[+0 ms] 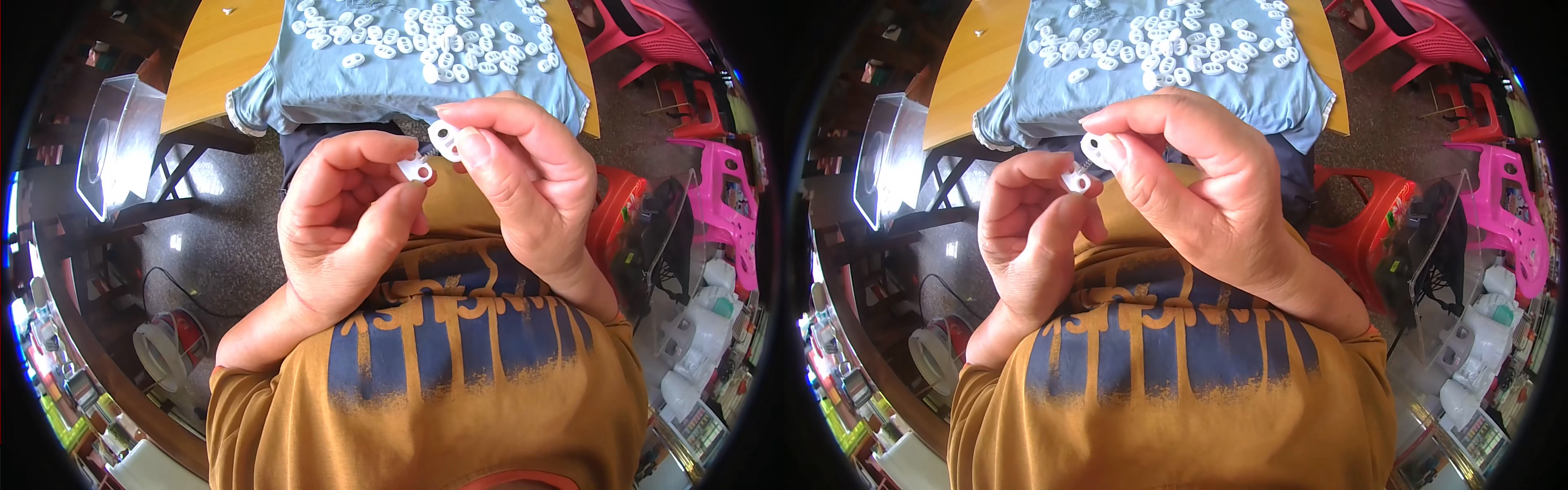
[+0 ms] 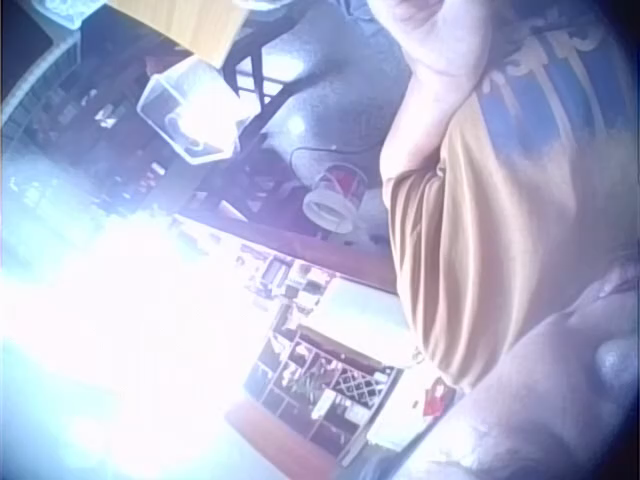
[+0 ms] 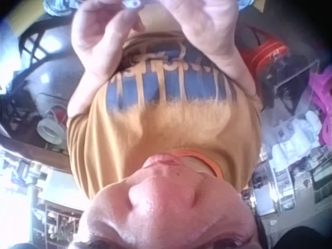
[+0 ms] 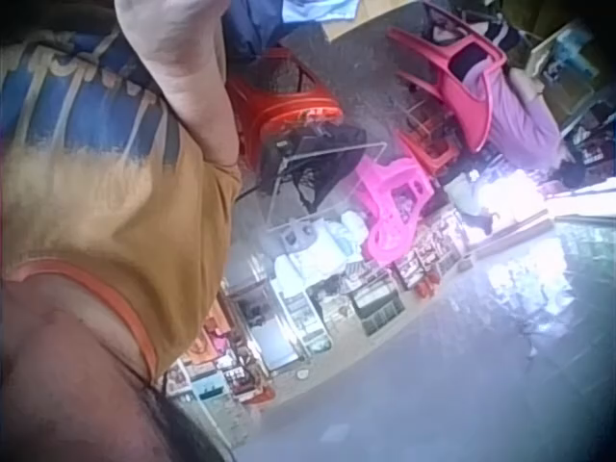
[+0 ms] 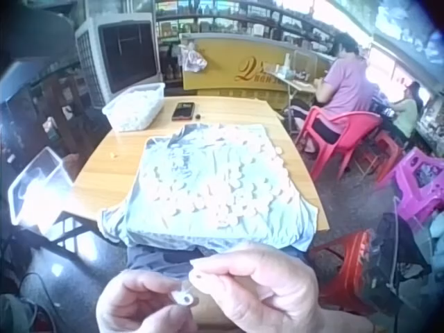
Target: Assembling small white plastic components by manually inserting metal pins.
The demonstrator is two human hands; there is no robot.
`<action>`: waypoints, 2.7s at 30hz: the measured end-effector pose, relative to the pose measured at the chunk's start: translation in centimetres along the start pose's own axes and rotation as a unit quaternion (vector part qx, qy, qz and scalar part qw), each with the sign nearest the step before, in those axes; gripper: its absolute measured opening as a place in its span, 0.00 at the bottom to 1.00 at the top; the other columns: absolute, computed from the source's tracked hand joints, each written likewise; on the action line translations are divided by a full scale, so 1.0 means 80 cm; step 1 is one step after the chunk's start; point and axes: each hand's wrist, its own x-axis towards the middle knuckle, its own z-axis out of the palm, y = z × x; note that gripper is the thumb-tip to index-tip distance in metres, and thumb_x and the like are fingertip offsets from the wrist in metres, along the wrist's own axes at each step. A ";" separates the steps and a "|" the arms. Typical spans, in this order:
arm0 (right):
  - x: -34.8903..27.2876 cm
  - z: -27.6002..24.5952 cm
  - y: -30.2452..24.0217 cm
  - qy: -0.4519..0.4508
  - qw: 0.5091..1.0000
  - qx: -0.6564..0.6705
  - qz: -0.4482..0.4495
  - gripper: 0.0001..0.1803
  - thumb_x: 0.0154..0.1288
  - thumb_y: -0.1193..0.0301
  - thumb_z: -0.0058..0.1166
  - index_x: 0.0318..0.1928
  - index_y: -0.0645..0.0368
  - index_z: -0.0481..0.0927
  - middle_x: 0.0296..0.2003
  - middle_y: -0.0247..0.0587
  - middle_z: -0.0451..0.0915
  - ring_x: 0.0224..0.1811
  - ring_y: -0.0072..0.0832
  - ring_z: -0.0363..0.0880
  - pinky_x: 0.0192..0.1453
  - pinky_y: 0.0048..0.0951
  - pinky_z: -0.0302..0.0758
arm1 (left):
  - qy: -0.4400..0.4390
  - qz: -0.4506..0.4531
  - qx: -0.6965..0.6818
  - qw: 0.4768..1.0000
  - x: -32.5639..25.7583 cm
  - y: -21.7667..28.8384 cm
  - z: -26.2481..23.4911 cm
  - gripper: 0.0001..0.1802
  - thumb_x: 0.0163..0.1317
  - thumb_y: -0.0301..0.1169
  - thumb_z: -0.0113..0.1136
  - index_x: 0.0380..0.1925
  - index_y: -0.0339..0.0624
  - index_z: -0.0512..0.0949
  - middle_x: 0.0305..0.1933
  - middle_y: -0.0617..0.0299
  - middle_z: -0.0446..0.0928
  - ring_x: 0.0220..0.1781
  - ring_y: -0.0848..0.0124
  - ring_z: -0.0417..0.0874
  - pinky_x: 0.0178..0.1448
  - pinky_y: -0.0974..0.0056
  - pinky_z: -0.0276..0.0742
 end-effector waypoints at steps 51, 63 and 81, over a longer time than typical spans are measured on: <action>0.000 0.000 0.002 -0.042 0.983 -0.122 -0.133 0.10 0.57 0.86 0.48 0.41 0.68 0.75 0.32 0.42 0.76 0.31 0.22 0.73 0.34 0.18 0.69 | 0.004 -0.072 -0.093 0.993 0.004 0.004 0.002 0.08 0.58 0.21 0.53 0.38 0.35 0.69 0.32 0.59 0.76 0.26 0.79 0.75 0.30 0.76 0.72; -0.001 -0.002 0.005 -0.035 0.994 -0.068 -0.085 0.10 0.60 0.84 0.45 0.42 0.70 0.74 0.33 0.40 0.74 0.31 0.18 0.71 0.35 0.17 0.68 | -0.015 -0.075 -0.085 0.993 0.003 0.007 0.002 0.10 0.59 0.20 0.51 0.42 0.33 0.69 0.35 0.58 0.76 0.29 0.77 0.76 0.34 0.74 0.75; 0.004 -0.005 -0.004 -0.084 0.989 -0.058 -0.108 0.19 0.56 0.80 0.52 0.50 0.69 0.72 0.37 0.43 0.74 0.35 0.24 0.73 0.40 0.21 0.70 | -0.079 0.027 -0.025 0.996 0.001 0.002 -0.002 0.23 0.61 0.18 0.47 0.58 0.33 0.61 0.40 0.55 0.76 0.35 0.74 0.79 0.41 0.72 0.77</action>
